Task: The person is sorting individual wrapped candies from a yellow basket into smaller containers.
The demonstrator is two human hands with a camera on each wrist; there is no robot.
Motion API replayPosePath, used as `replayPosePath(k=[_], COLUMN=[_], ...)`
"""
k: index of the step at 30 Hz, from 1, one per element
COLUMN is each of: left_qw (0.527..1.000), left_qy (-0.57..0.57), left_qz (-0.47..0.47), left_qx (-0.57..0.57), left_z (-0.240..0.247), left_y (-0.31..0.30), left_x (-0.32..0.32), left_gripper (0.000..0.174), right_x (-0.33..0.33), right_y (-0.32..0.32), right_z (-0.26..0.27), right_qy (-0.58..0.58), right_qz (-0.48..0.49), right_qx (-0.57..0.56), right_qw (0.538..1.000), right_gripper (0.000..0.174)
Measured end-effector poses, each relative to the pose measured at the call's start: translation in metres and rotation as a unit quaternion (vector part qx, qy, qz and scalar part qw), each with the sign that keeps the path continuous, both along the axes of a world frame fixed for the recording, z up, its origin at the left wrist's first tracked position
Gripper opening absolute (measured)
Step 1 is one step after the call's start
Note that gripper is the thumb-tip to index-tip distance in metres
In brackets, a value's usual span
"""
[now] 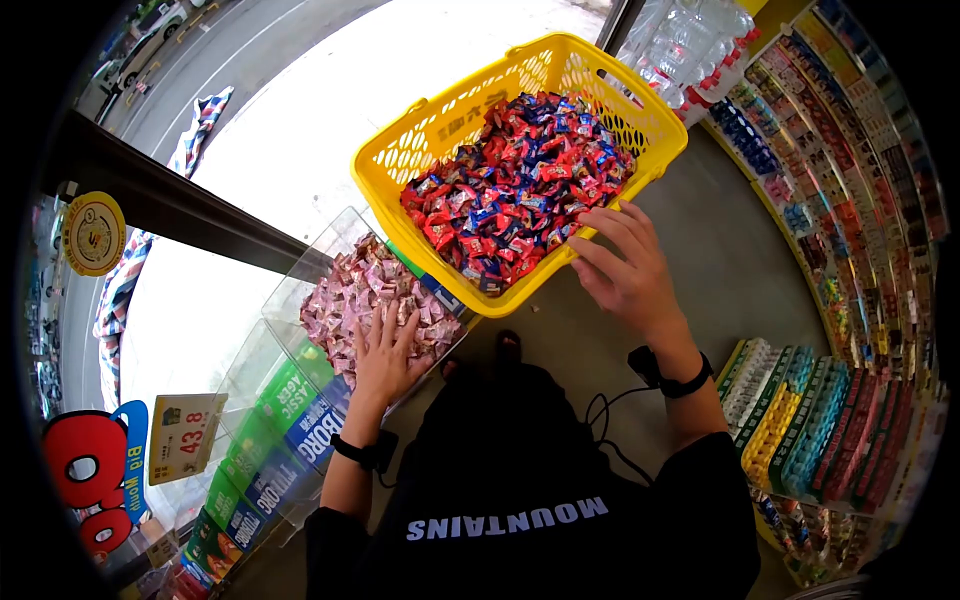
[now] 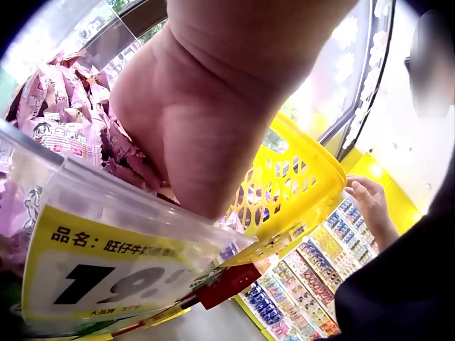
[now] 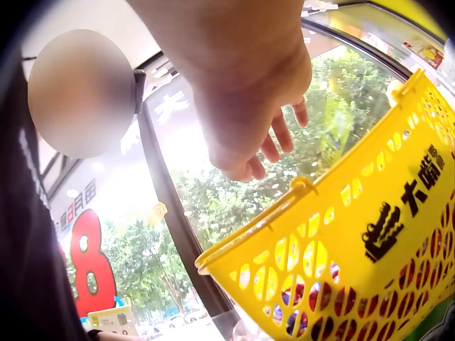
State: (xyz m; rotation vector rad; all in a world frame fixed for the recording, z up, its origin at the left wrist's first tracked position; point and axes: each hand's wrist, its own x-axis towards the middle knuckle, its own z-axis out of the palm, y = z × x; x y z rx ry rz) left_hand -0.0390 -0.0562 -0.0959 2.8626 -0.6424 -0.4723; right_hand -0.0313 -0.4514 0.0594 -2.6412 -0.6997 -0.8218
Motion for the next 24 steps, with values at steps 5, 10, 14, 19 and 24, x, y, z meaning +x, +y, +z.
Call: replayPosePath(k=[5, 10, 14, 19, 24], left_qw=[1.000, 0.995, 0.992, 0.987, 0.985], left_qy=[-0.027, -0.060, -0.070, -0.094, -0.095], left_qz=[0.005, 0.042, 0.068, 0.101, 0.115], left_qx=[0.002, -0.070, -0.080, -0.081, -0.084], left_z=[0.003, 0.000, -0.006, -0.005, 0.022], left_y=[-0.001, -0.001, -0.007, -0.007, -0.007], left_x=[-0.005, -0.015, -0.020, -0.011, 0.008], left_gripper=[0.083, 0.077, 0.075, 0.078, 0.078], right_x=[0.040, 0.100, 0.160, 0.200, 0.193], right_y=[-0.020, -0.009, 0.019, 0.070, 0.100], right_z=[0.070, 0.109, 0.079, 0.004, -0.045], right_qy=[-0.010, 0.035, 0.150, 0.280, 0.311], right_qz=[0.041, 0.158, 0.223, 0.357, 0.422], right_qx=[-0.105, -0.164, -0.200, -0.308, -0.436], right_qw=[0.994, 0.973, 0.942, 0.836, 0.732], right_gripper=[0.024, 0.018, 0.033, 0.058, 0.057])
